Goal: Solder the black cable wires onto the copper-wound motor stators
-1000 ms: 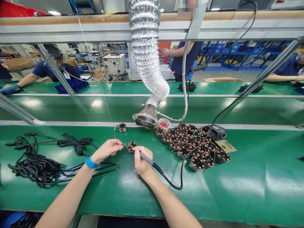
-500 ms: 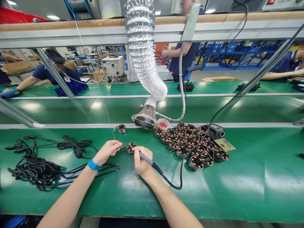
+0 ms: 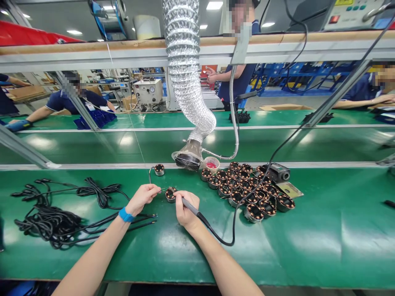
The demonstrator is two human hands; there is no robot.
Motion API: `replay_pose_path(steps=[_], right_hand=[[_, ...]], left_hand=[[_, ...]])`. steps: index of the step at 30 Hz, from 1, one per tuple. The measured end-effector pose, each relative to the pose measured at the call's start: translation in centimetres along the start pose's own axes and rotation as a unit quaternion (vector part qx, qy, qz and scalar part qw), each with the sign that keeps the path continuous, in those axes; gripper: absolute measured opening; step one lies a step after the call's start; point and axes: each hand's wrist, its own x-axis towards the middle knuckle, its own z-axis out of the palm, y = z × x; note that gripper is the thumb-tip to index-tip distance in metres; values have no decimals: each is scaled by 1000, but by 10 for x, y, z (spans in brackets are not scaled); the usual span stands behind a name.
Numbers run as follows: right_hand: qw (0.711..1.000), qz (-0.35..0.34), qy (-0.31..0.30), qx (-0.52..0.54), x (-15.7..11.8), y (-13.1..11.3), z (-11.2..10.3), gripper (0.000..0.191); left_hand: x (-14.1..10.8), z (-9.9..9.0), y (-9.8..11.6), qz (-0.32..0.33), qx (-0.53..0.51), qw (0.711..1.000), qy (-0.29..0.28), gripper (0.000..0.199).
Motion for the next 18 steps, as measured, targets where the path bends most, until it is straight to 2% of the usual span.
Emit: replay_pose_path(steps=[7,12,15,18], right_hand=[[999,-15,-18,-25,-3,7,1,19],[999,-39,-15,-31,3,0,-4,19],[996,-80,-13,-43,13,-11,-16,16],[985,-150,-19,-86,21,-22,-39,18]], left_hand=[[4,0,-5,22,-17,1000,5,49],[1,4,-4,19,4,1000,18,52],[0,6,-5,17,5,1000,11,53],[0,7,-6,25,8,1000,12,53]])
